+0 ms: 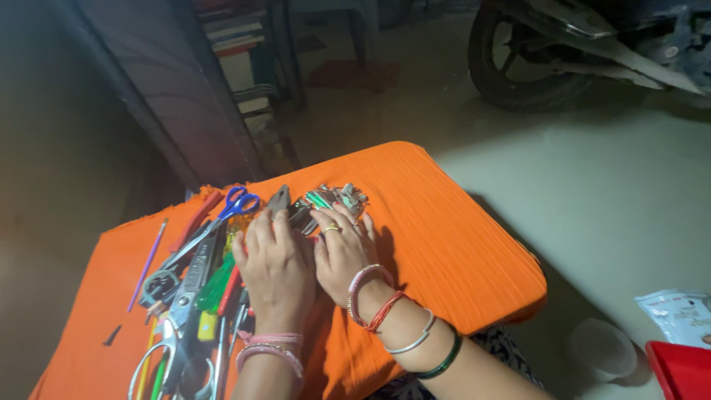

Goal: The person cleans a red plastic tray and a small clear container with a white cloth. They then sort small metal hardware pieces from a pile on an orange cloth, placing them into the clear container.

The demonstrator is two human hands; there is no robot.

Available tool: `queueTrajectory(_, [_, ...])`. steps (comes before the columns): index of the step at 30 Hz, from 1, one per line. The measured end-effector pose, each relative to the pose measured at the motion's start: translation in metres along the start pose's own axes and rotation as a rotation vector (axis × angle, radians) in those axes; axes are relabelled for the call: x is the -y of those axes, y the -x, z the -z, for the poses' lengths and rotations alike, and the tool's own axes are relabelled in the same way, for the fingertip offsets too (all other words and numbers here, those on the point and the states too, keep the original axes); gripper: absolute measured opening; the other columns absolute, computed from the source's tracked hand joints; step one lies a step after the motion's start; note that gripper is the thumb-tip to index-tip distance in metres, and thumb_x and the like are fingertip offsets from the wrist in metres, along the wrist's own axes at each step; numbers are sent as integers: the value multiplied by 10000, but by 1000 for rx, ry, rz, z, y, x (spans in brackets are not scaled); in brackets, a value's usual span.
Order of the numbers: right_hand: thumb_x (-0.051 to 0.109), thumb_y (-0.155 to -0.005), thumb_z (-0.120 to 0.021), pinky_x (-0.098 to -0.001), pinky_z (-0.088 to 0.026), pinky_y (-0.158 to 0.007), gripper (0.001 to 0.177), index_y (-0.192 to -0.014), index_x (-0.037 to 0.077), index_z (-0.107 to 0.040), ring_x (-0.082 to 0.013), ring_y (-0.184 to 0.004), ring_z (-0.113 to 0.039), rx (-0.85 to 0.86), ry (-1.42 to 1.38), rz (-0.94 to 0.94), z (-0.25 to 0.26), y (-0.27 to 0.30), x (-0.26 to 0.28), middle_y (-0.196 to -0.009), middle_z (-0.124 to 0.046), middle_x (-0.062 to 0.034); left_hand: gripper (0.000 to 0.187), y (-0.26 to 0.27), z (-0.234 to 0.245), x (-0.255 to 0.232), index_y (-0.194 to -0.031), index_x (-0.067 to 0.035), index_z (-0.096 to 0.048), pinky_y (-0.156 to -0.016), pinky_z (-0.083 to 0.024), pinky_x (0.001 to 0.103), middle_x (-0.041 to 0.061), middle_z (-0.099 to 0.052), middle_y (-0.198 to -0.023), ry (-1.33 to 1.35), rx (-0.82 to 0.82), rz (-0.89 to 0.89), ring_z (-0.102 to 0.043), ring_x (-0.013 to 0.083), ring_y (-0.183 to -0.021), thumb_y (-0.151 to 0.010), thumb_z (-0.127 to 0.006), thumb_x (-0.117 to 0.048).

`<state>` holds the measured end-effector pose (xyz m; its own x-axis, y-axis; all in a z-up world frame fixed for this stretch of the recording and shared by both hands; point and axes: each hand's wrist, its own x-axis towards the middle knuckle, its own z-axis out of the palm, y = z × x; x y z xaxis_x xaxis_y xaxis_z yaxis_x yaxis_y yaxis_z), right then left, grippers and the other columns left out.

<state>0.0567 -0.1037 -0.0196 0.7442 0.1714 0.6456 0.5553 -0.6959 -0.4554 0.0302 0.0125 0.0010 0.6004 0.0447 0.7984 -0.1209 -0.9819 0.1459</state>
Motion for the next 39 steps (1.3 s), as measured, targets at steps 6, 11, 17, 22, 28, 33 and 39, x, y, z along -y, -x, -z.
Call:
queueTrajectory(6, [148, -917, -560, -569, -233, -1171, 422, -1332, 80, -595, -307, -1383, -478, -44, -30, 35, -3, -1, -3, -1385, -604, -119, 408, 2, 32, -3, -1262, -16, -610, -1100, -348, 494, 179, -625, -1298, 103, -90, 123, -558, 326, -1234, -898, -662, -192])
queueTrajectory(11, [144, -902, -573, -535, -269, -1146, 427, -1323, 79, -603, -316, -1372, -486, -41, -90, 26, -4, -2, -9, -1363, -615, -132, 326, 5, 78, 34, -1204, -6, -655, -963, -477, 459, 174, -693, -1172, 306, -63, 407, -654, 351, -1103, -896, -619, -108])
queueTrajectory(17, [147, -903, -578, -522, -285, -1139, 428, -1325, 77, -598, -316, -1375, -479, -33, -105, 26, -4, -3, -9, -1372, -607, -134, 278, 12, 96, 62, -1162, -10, -679, -911, -520, 436, 178, -722, -1121, 447, 24, 495, -704, 348, -1068, -913, -609, -111])
queueTrajectory(22, [173, -904, -590, -600, -228, -1151, 471, -1363, 64, -580, -345, -1386, -453, -88, -88, 39, 12, -3, -3, -1412, -560, -149, 255, 32, 83, 17, -1114, -62, -675, -826, -541, 418, 155, -723, -1053, 355, 68, 294, -698, 333, -975, -869, -658, -131])
queueTrajectory(28, [314, -924, -588, -685, -125, -1136, 502, -1360, 69, -547, -383, -1426, -352, 162, 229, -155, 75, 16, -26, -1490, -439, -193, 337, 56, 46, -30, -1116, -222, -702, -755, -574, 386, 18, -714, -1056, 230, 657, 160, -713, 236, -936, -822, -756, -378])
queueTrajectory(33, [409, -924, -546, -723, -98, -1112, 613, -1440, 89, -460, -328, -1510, -198, 487, 337, -473, 121, 37, -40, -1572, -316, -173, 168, 66, 5, -33, -1014, -226, -691, -764, -567, 448, 35, -653, -1055, 84, 848, 60, -683, 277, -1015, -896, -649, -339])
queueTrajectory(39, [531, -947, -461, -700, -93, -1131, 672, -1496, 143, -445, -343, -1501, -197, 426, 369, -268, 136, 53, -57, -1614, -282, -168, 174, 67, -8, -55, -960, -204, -662, -764, -577, 469, 20, -689, -1031, 94, 827, 105, -725, 287, -947, -875, -692, -353])
